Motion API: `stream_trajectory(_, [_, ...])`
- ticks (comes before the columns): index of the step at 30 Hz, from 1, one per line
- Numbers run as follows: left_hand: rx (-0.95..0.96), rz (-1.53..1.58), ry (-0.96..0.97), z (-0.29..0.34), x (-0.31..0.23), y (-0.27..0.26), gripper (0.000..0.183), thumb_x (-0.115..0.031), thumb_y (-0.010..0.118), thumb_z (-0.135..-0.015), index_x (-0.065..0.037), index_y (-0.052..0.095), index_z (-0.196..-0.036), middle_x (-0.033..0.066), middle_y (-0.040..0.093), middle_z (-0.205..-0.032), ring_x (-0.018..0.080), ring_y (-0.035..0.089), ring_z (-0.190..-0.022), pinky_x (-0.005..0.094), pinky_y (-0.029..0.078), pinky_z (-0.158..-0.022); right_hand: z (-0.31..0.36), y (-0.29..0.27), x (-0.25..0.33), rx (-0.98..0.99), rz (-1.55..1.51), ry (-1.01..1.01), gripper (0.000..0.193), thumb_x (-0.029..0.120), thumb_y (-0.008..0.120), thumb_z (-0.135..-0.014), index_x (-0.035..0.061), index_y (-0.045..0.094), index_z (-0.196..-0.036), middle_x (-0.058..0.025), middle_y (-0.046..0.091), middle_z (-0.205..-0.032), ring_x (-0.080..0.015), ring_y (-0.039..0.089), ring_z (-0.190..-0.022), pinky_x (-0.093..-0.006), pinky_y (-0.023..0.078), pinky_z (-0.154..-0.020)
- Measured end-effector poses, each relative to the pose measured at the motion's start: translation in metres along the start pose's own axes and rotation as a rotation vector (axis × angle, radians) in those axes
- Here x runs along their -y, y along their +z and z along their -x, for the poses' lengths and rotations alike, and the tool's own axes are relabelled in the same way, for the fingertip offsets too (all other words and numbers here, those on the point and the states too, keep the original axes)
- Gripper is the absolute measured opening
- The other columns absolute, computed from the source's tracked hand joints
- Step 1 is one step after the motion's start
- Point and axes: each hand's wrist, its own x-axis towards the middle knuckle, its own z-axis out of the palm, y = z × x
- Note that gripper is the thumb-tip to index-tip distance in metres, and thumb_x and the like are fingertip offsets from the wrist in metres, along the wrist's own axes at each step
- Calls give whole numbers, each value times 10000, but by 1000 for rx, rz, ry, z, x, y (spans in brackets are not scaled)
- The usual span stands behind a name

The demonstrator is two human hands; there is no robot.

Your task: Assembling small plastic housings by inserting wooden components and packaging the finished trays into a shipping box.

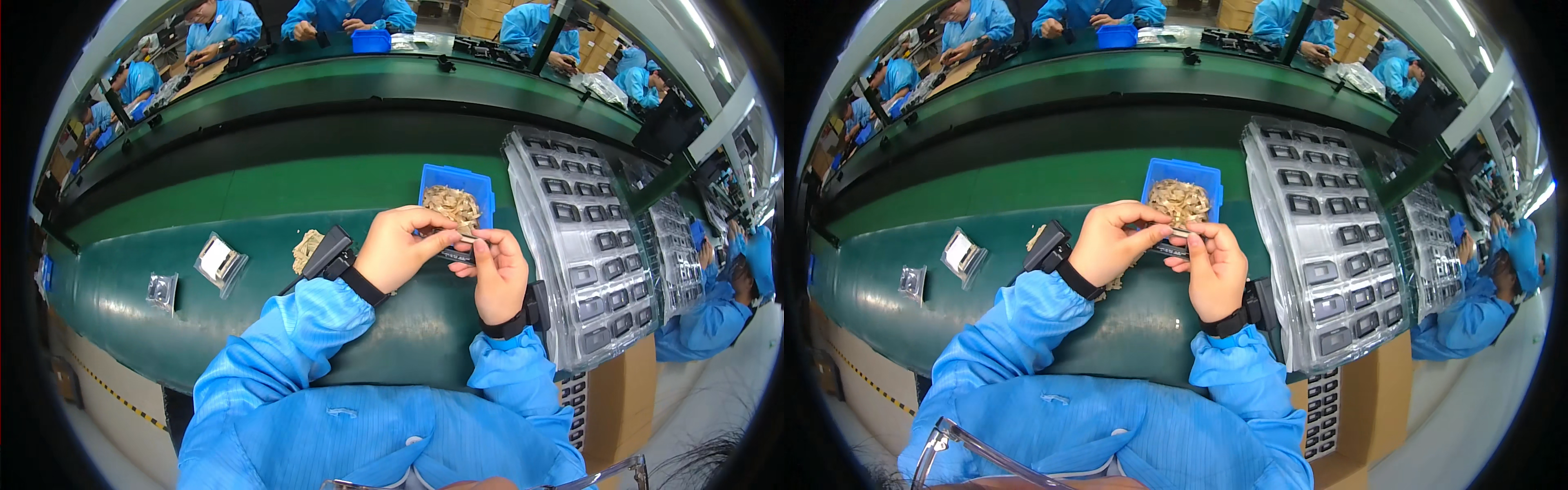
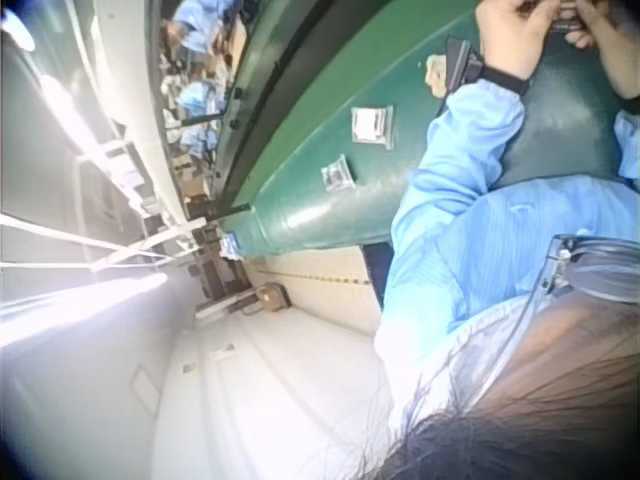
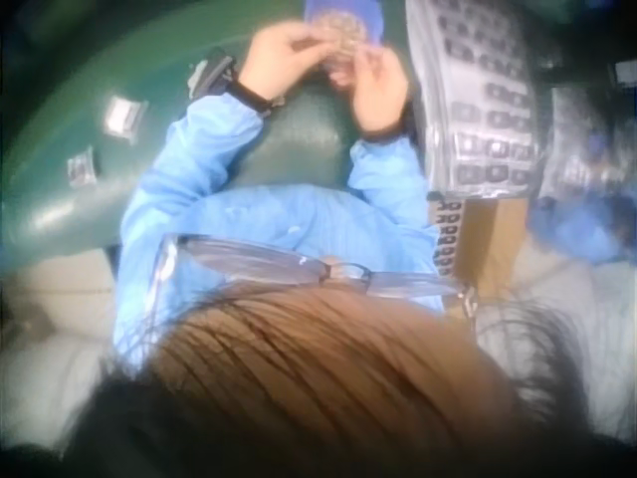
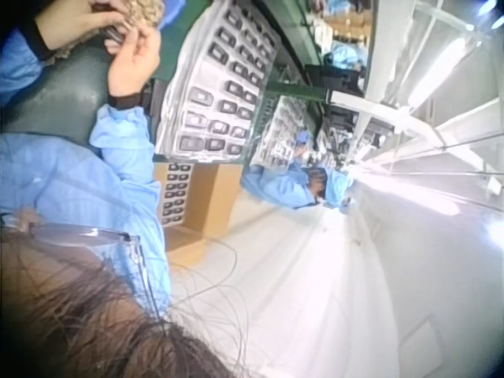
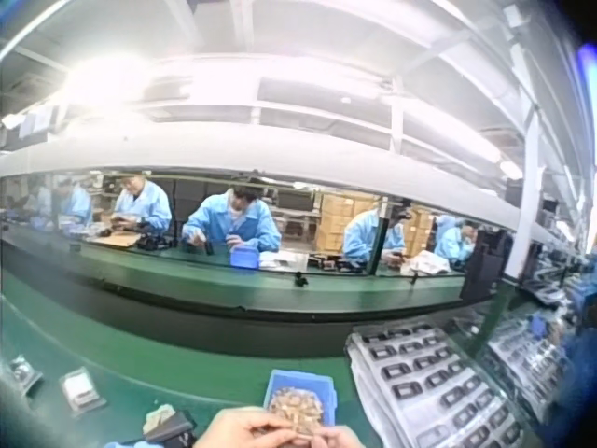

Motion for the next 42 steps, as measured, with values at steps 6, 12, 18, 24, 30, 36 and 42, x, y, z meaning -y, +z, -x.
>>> stream_trajectory(6, [-108,256,-9,3,17,11,194,46,700,-852,19,650,-1038,131,632,-1146,154,663,-948,270,571,-814,9,4,-9,11,-42,-24,149,-17,496,-991,-19,502,-1140,-205,667,-1087,-222,710,-874,-268,584,-704])
stream_trajectory(12, [-165,186,91,1,12,4,110,74,681,-848,29,667,-948,151,560,-1242,193,673,-950,293,609,-803,12,3,-16,58,-10,-134,197,-65,573,-942,-23,546,-1133,-217,642,-1204,-270,677,-1050,-304,567,-827])
stream_trajectory(18, [-102,350,-68,-3,12,3,75,65,664,-862,38,669,-931,147,548,-1261,196,672,-954,280,626,-767,8,-6,-17,154,-47,-124,262,-92,595,-920,-38,551,-1173,-227,621,-1248,-290,645,-1120,-335,548,-910])
stream_trajectory(24, [-28,105,89,-4,5,-5,26,24,628,-906,5,635,-922,134,525,-1289,196,618,-1061,300,587,-797,8,-7,-15,222,-122,-90,291,-108,618,-899,-45,550,-1175,-215,635,-1207,-287,655,-1091,-366,544,-939])
stream_trajectory(30, [-103,212,219,-4,22,6,52,0,589,-944,-23,554,-975,95,521,-1236,177,603,-1026,296,537,-817,5,-9,-16,44,-107,-107,280,-68,624,-915,-30,544,-1181,-185,657,-1150,-260,680,-1016,-336,556,-880])
stream_trajectory(36, [-163,-432,145,-12,22,-17,61,1,631,-879,-12,640,-937,119,677,-952,222,672,-884,300,535,-781,3,-11,-8,-52,-94,36,281,193,456,-1054,9,492,-1263,-124,626,-1051,-227,698,-864,-278,574,-720])
stream_trajectory(42, [-220,-485,336,-9,10,-3,163,-21,693,-855,-17,689,-1018,152,687,-1122,245,674,-1034,318,540,-862,6,-3,-9,-56,-121,50,175,197,439,-1063,48,492,-1136,-43,533,-878,-86,521,-629,-215,459,-546])
